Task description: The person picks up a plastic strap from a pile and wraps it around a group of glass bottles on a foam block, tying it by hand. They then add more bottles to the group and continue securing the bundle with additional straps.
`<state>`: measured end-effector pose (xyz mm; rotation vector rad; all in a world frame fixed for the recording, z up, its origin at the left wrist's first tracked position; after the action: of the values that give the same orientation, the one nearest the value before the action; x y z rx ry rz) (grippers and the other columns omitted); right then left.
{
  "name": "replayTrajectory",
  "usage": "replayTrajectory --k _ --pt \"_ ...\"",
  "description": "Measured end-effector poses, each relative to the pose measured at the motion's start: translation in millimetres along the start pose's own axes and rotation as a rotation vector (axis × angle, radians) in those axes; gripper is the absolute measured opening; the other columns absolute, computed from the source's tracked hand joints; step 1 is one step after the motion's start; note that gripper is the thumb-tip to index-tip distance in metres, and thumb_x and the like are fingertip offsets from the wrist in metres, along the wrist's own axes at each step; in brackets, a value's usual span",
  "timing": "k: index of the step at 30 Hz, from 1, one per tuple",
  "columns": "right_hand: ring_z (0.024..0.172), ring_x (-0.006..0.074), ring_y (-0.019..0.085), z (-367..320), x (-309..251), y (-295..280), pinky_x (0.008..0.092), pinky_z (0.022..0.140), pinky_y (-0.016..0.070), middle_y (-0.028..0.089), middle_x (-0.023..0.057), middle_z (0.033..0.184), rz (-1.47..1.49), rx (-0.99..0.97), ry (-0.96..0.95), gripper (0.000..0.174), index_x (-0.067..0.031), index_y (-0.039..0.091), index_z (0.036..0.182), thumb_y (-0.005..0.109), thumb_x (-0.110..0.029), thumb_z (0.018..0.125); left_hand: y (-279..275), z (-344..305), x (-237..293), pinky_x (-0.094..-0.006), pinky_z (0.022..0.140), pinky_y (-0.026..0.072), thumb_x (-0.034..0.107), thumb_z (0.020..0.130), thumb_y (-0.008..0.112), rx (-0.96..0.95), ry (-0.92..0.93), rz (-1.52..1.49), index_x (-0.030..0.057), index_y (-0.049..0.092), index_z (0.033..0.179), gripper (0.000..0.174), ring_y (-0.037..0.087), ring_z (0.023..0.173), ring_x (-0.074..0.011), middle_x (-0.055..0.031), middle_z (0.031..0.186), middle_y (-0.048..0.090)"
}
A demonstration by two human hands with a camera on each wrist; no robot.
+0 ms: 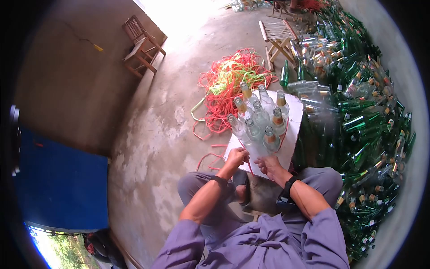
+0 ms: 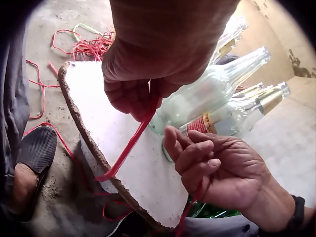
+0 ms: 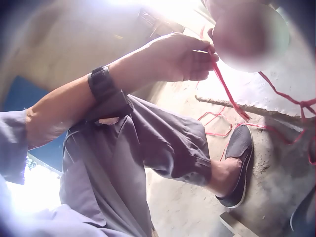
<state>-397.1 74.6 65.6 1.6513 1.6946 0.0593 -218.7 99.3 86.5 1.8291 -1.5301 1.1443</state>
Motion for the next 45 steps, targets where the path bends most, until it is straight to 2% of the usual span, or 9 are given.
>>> replayTrajectory --k 16,20,27,32,40,41,43,44,45 --pt "0.071 0.0101 0.056 5.6 6.4 39.3 0.0217 0.053 0.0419 0.06 0.0032 0.092 0.067 -0.156 0.056 0.02 -0.0046 0.056 0.108 0.056 -0.018 0.094 7.3 12.7 -14.7 -0.0279 0.06 0.0446 0.017 0.081 0.062 0.028 0.095 -0.01 -0.0018 0.071 0.085 0.022 0.057 0.065 -0.0132 -0.0066 0.075 0.067" --pt "0.061 0.0065 0.048 12.3 7.0 36.7 0.0204 0.05 0.0378 0.053 -0.0018 0.078 0.099 -0.149 0.077 0.015 -0.004 0.058 0.102 0.054 -0.017 0.095 7.3 15.5 -15.9 -0.028 0.065 0.0465 0.016 0.082 0.061 0.019 0.123 0.024 -0.0029 0.071 0.085 0.022 0.06 0.07 -0.0136 -0.0077 0.077 0.069" --pt "0.042 0.0023 0.031 18.4 3.5 33.8 0.0186 0.036 0.0233 0.04 -0.0086 0.062 0.007 -0.069 0.078 0.018 -0.0034 0.058 0.097 0.05 -0.02 0.096 -9.3 18.2 2.1 -0.0391 0.095 0.0472 0.032 0.067 0.075 0.392 0.155 0.253 -0.004 0.04 0.136 0.085 0.059 0.112 -0.0352 -0.0262 0.124 0.057" --pt "0.038 0.0023 0.026 23.4 -1.8 24.6 0.0194 0.034 0.019 0.034 -0.0095 0.056 -0.13 0.046 0.057 0.021 -0.0067 0.056 0.09 0.057 -0.028 0.095 -12.6 0.5 43.5 -0.0377 0.105 0.0394 0.032 0.064 0.078 0.273 0.311 0.109 -0.0042 0.024 0.145 0.104 0.048 0.125 -0.0381 -0.0277 0.136 0.047" --pt "0.033 0.0045 0.023 11.3 -8.3 30.7 0.0219 0.032 0.0174 0.028 -0.01 0.049 -0.251 0.116 0.025 0.025 -0.0092 0.056 0.078 0.062 -0.029 0.092 0.1 26.2 20.3 -0.035 0.107 0.0372 0.03 0.056 0.086 0.194 0.358 0.035 -0.0011 0.002 0.15 0.13 0.044 0.13 -0.0367 -0.0273 0.144 0.038" --pt "0.033 0.0046 0.023 11.6 -8.7 31.0 0.0222 0.031 0.0173 0.028 -0.01 0.049 -0.277 0.127 0.031 0.025 -0.0093 0.055 0.078 0.063 -0.029 0.092 3.9 32.5 10.6 -0.0347 0.103 0.04 0.013 0.061 0.085 0.249 0.393 0.026 0.0104 0.01 0.148 0.115 0.05 0.121 -0.0265 -0.0165 0.133 0.05" --pt "0.033 0.0047 0.023 16.4 -7.3 26.8 0.0225 0.031 0.0172 0.028 -0.01 0.048 -0.284 0.095 0.034 0.026 -0.0098 0.054 0.077 0.063 -0.03 0.091 4.3 26.8 13.7 -0.0346 0.103 0.0405 0.014 0.061 0.086 0.192 0.355 -0.011 0.0099 0.006 0.148 0.118 0.051 0.12 -0.0263 -0.0166 0.133 0.049" --pt "0.033 0.0047 0.024 18.6 -7.0 23.7 0.0224 0.031 0.0173 0.028 -0.0101 0.048 -0.291 0.09 0.033 0.026 -0.0102 0.054 0.076 0.063 -0.03 0.091 3.3 30.6 12.1 -0.0369 0.101 0.0436 0.033 0.057 0.087 0.204 0.361 0.059 0.0027 -0.003 0.151 0.134 0.052 0.123 -0.0396 -0.0292 0.144 0.037" --pt "0.033 0.0046 0.024 19.4 -6.7 23.8 0.0223 0.031 0.0174 0.028 -0.0101 0.048 -0.298 0.088 0.03 0.027 -0.0105 0.053 0.076 0.063 -0.03 0.092 2.1 26.5 14.1 -0.0371 0.1 0.0438 0.034 0.057 0.086 0.229 0.316 0.141 0.0028 -0.004 0.151 0.134 0.052 0.122 -0.0407 -0.0296 0.145 0.036"
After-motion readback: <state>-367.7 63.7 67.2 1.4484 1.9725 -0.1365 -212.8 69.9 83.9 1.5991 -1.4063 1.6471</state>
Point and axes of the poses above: each hand's wrist, its own z-axis towards the middle knuckle, its own y-axis out of the palm, x = y × z, the point moved 5 cm from there along z, towards the middle knuckle
